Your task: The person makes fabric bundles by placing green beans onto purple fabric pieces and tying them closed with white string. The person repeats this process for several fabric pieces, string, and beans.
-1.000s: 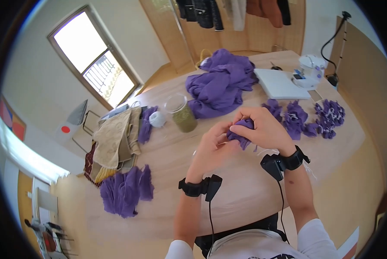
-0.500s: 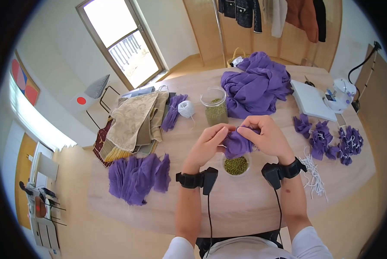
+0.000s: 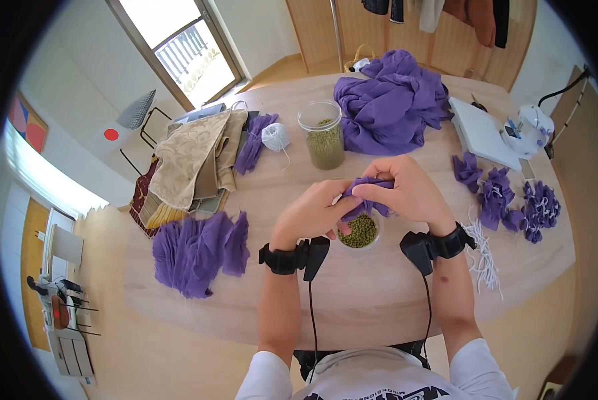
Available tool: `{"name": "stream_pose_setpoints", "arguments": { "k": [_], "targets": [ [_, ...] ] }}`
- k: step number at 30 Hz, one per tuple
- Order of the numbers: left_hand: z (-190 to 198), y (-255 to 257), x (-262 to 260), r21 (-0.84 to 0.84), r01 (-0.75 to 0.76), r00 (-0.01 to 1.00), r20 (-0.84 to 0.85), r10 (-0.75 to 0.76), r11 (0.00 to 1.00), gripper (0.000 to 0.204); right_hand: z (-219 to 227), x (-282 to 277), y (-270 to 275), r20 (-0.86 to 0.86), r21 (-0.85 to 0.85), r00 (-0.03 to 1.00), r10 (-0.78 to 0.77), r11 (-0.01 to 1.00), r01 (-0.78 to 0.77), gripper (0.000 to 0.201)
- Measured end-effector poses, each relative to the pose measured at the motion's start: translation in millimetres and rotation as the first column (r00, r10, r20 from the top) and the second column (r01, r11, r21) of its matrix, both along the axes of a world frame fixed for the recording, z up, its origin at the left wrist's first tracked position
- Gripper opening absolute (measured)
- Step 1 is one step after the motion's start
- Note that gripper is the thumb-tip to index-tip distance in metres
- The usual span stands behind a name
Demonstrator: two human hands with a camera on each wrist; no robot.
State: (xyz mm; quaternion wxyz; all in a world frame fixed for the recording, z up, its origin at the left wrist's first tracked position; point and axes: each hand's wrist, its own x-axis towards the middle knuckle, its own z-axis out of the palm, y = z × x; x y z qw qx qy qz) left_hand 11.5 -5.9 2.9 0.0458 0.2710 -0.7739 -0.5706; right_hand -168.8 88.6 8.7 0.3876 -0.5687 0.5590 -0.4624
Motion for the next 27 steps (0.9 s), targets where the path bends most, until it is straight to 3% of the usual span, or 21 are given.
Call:
{"name": "stream_pose_setpoints", "arguments": {
  "k": [8,12,15,21,24,27],
  "targets": [
    [-11,-9,3,-0.001,0.007,0.999,0.036,-0.007,1.0,0.028,-5,-12,1,-0.12,0.05,0.99,0.08,0.996,-0.075,0.016],
    [-15,-9,5,-0.084,-0.04,0.999,-0.012,0.04,0.996,0.022,-10,-13,0,-0.178,0.093,0.982,0.06,0.995,-0.044,0.013],
    [-17,-11,4,-0.132,-0.066,0.998,-0.008,0.066,0.989,0.022,-9,-13,-1,-0.311,0.023,0.949,0.048,0.999,-0.043,0.022],
    [-12,-10,4,-0.204,-0.066,0.995,0.059,0.079,0.977,0.023,-4,-13,1,-0.432,0.046,0.899,0.075,0.997,-0.061,0.023],
    [-7,-7,3,-0.19,-0.067,0.994,0.069,0.082,0.979,0.023,-5,-13,2,-0.416,0.079,0.907,0.071,0.996,-0.042,0.021],
    [-6,-6,4,-0.229,-0.062,0.995,0.06,0.078,0.972,0.022,3,-6,6,-0.219,0.225,0.976,-0.015,0.972,0.066,0.019]
  ]
}}
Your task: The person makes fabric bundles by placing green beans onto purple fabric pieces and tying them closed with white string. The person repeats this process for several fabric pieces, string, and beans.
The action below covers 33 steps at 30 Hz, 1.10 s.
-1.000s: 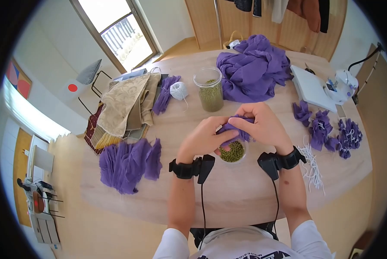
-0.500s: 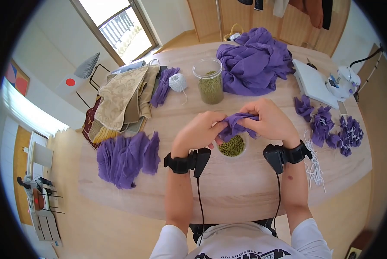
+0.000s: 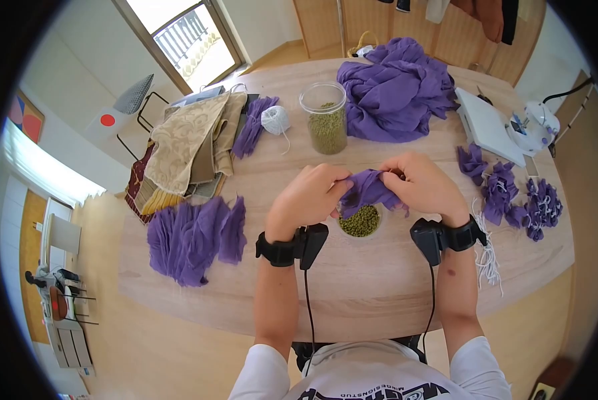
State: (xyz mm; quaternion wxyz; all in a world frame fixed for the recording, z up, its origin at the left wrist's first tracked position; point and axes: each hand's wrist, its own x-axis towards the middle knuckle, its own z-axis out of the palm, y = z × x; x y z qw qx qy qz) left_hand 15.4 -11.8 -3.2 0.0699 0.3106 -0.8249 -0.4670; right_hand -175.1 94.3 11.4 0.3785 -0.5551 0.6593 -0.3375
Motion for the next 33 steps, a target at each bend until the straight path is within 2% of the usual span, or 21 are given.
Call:
{"name": "stream_pose_setpoints", "arguments": {
  "k": [3,9,14,20,26,33],
  "targets": [
    [2,2,-1,-0.076,0.012,0.999,-0.032,-0.015,0.997,0.021,-5,-2,0,0.016,-0.036,0.999,-0.039,0.999,0.039,0.019],
    [-8,0,-2,-0.16,0.009,0.994,-0.107,-0.026,0.987,0.019,-9,-7,0,-0.147,-0.22,0.989,0.015,0.974,-0.048,0.023],
    [-13,-3,-2,-0.224,0.002,0.987,-0.157,-0.038,0.975,0.02,-5,-5,2,-0.217,-0.302,0.976,-0.007,0.951,-0.06,0.025],
    [-17,-6,0,-0.136,-0.044,0.974,-0.226,0.013,0.99,0.014,-2,-1,2,-0.285,-0.363,0.957,-0.05,0.93,-0.059,0.021],
    [-13,-6,2,-0.212,-0.055,0.982,-0.187,0.014,0.976,0.012,2,2,4,-0.291,-0.397,0.953,-0.078,0.917,-0.046,0.019],
    [-14,-12,8,-0.183,-0.058,0.984,-0.174,0.026,0.981,0.014,8,6,7,-0.373,-0.46,0.92,-0.116,0.885,-0.075,0.018]
  ]
}}
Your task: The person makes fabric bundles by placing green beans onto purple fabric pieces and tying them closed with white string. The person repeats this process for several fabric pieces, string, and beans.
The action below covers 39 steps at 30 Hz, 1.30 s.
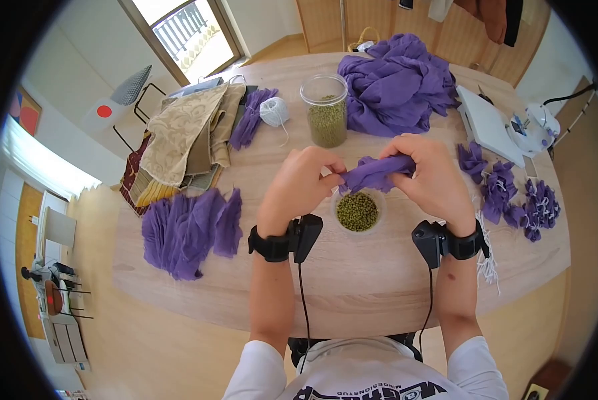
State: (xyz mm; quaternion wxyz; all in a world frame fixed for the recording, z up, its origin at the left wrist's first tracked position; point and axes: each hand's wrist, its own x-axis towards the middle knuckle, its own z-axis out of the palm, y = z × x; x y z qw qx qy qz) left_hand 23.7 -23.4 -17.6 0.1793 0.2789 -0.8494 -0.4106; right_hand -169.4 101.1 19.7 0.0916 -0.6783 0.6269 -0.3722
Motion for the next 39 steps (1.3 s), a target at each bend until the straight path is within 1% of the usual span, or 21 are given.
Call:
{"name": "stream_pose_setpoints", "arguments": {
  "k": [3,5,8,12,15,17,18,20,21,23,25,26,27,29,32,33,35,37,39],
  "targets": [
    [4,1,3,0.037,-0.025,0.999,0.034,0.023,0.999,0.016,0,2,1,0.021,-0.041,1.0,0.012,0.999,-0.011,0.018],
    [6,2,4,0.055,-0.036,0.999,0.043,0.034,0.998,0.017,1,2,2,0.016,-0.02,1.0,0.015,1.0,-0.015,0.019],
    [9,4,4,0.04,-0.032,0.997,0.066,0.03,0.999,0.017,4,3,3,0.024,-0.011,0.999,0.031,0.999,-0.031,0.019],
    [8,3,4,0.022,-0.022,0.999,0.047,0.021,1.0,0.017,3,3,2,0.045,-0.01,0.998,0.043,0.999,-0.043,0.019],
    [10,4,5,-0.017,-0.019,0.999,0.048,0.02,1.0,0.017,3,3,3,0.042,-0.066,0.998,0.055,0.996,-0.052,0.02],
    [10,3,5,-0.069,-0.017,0.999,0.034,0.019,0.997,0.016,0,1,4,0.151,-0.058,0.987,0.05,0.997,-0.042,0.021],
    [9,2,5,-0.099,-0.024,1.0,-0.005,0.023,0.995,0.016,-1,0,4,0.204,-0.054,0.978,0.047,0.998,-0.037,0.021],
    [2,-1,5,-0.159,-0.041,0.996,-0.084,0.028,0.986,0.017,-3,-3,4,0.257,-0.065,0.964,0.068,0.996,-0.053,0.017],
    [-1,-3,4,-0.1,-0.047,0.987,-0.155,0.031,0.994,0.018,-3,-4,3,0.283,-0.073,0.956,0.079,0.996,-0.06,0.014],
    [-4,-4,0,0.019,-0.044,0.955,-0.293,0.048,0.999,0.021,0,0,4,0.408,-0.057,0.909,0.079,0.997,-0.061,0.009],
    [0,-3,-2,0.207,0.037,0.933,-0.358,0.041,0.978,0.023,3,2,5,0.514,-0.042,0.854,0.079,0.997,-0.067,0.007],
    [2,-1,-4,0.296,0.082,0.92,-0.389,0.042,0.952,0.024,4,2,5,0.559,-0.034,0.826,0.081,0.997,-0.074,0.008],
    [3,3,-8,0.389,0.097,0.89,-0.447,0.096,0.916,0.018,5,3,5,0.601,-0.027,0.795,0.082,0.996,-0.082,0.008],
    [4,14,-20,0.556,0.148,0.817,-0.535,0.216,0.818,0.008,6,4,3,0.63,-0.024,0.774,0.064,0.998,-0.063,0.01],
    [20,31,-23,0.499,0.242,0.806,-0.58,0.114,0.832,0.008,7,5,2,0.639,-0.049,0.765,0.085,0.996,-0.069,0.012],
    [17,30,-25,0.436,0.235,0.815,-0.576,0.069,0.869,0.014,7,5,1,0.637,-0.062,0.765,0.099,0.995,-0.076,0.013],
    [11,26,-28,0.303,0.225,0.831,-0.556,-0.019,0.926,0.029,3,15,0,0.645,-0.182,0.749,0.153,0.982,-0.044,0.014],
    [12,27,-26,0.259,0.191,0.862,-0.505,-0.036,0.947,0.029,0,14,-1,0.587,-0.238,0.785,0.201,0.969,-0.07,0.014],
    [14,28,-24,0.23,0.182,0.884,-0.464,-0.056,0.956,0.027,-3,1,0,0.462,-0.226,0.851,0.248,0.961,-0.158,0.014]
  ]
}}
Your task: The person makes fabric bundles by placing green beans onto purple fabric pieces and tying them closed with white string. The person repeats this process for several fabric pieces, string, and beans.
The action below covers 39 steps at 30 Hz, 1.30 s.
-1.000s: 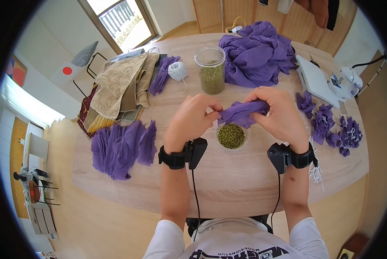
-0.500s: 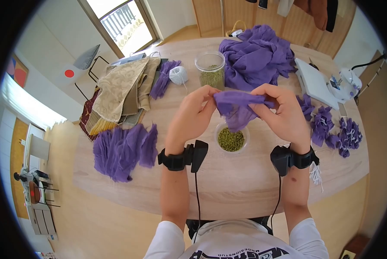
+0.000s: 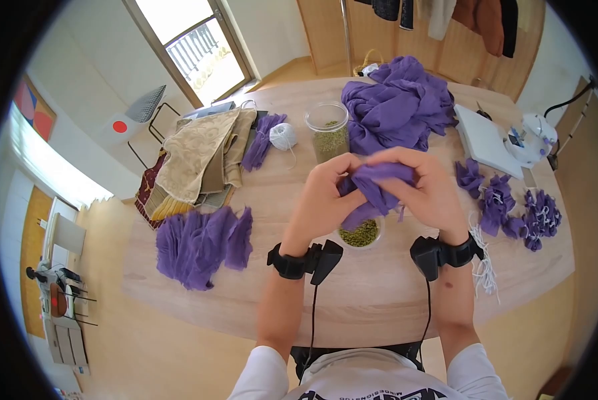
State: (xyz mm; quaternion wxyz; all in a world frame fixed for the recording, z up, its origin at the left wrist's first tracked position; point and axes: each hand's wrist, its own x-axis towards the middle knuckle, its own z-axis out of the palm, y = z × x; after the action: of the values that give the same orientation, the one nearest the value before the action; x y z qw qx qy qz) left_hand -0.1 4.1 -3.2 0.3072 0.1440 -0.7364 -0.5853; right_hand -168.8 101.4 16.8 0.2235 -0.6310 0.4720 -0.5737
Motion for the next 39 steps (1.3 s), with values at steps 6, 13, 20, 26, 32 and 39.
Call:
{"name": "stream_pose_setpoints", "arguments": {
  "k": [6,13,20,26,32,39],
  "targets": [
    [11,9,11,-0.122,-0.099,0.992,0.071,0.108,0.988,0.015,10,-5,10,0.232,0.081,0.963,-0.138,0.989,0.122,0.009],
    [26,14,56,-0.162,-0.398,0.901,0.113,0.418,0.903,0.01,14,-16,13,0.162,0.041,0.961,-0.224,0.975,0.22,0.011],
    [1,-36,173,-0.765,-0.502,0.51,0.115,0.852,0.404,0.022,16,-28,20,0.204,0.0,0.954,-0.22,0.975,0.224,0.013],
    [-33,-19,265,-0.922,-0.222,0.199,0.276,0.941,0.317,0.03,17,-34,23,0.19,-0.021,0.953,-0.236,0.969,0.244,0.013],
    [38,13,195,-0.509,-0.727,0.48,0.104,0.871,0.461,0.021,22,-42,32,0.23,-0.044,0.927,-0.296,0.948,0.314,0.012],
    [68,32,83,-0.252,-0.694,0.718,-0.316,0.62,0.675,0.025,23,-86,74,0.259,-0.079,0.824,-0.504,0.839,0.538,0.015]
  ]
}}
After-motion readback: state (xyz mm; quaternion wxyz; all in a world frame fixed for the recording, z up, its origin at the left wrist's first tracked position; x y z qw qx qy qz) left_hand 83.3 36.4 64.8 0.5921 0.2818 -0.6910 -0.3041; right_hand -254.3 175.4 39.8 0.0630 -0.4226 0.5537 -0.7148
